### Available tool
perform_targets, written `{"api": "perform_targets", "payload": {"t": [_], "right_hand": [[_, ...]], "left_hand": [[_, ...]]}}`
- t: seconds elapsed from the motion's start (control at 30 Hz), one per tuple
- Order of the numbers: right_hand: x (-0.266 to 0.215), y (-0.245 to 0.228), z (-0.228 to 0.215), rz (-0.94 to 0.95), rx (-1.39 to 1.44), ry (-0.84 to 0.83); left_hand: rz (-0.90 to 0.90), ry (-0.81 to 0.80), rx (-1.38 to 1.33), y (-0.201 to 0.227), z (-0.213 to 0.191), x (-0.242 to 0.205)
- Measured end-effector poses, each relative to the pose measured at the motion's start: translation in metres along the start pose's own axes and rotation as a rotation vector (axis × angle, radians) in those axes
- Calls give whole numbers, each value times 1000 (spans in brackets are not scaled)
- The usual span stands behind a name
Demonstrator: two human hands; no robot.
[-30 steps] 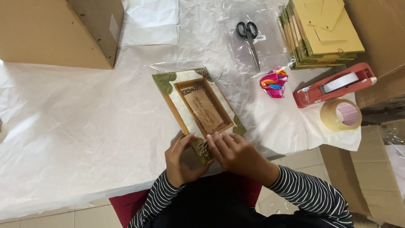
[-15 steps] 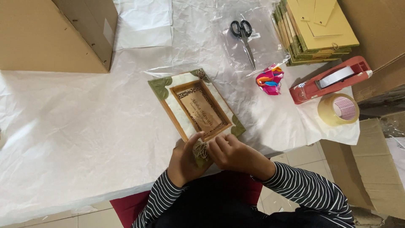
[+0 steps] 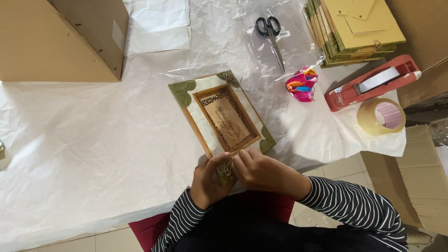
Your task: The person wraps a framed certificate in plastic and prepares it for shipping by folding and securing the packaging material by hand.
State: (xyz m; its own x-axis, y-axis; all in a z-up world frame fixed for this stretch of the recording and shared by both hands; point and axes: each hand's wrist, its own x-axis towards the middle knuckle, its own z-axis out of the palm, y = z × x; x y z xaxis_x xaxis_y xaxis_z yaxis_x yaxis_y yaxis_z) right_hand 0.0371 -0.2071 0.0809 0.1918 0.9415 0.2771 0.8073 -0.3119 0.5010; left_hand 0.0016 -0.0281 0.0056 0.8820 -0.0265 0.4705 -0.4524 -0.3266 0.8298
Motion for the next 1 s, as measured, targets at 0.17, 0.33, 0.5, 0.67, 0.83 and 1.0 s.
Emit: {"api": "perform_targets", "payload": {"t": [0.17, 0.33, 0.5, 0.67, 0.83, 1.0], "right_hand": [[-2, -2, 3, -7, 11, -12], [0, 3, 10, -42, 12, -27], [12, 4, 0, 73, -150, -120], [14, 0, 4, 37, -149, -111], [11, 1, 4, 2, -136, -125], [9, -3, 7, -6, -141, -152]], "left_hand": [[19, 39, -6, -2, 1, 0], [-39, 24, -22, -1, -2, 4], [-108, 5, -62, 8, -10, 7], [-129, 19, -21, 4, -6, 6], [-129, 61, -35, -1, 0, 1], [-97, 59, 1, 6, -2, 4]]}}
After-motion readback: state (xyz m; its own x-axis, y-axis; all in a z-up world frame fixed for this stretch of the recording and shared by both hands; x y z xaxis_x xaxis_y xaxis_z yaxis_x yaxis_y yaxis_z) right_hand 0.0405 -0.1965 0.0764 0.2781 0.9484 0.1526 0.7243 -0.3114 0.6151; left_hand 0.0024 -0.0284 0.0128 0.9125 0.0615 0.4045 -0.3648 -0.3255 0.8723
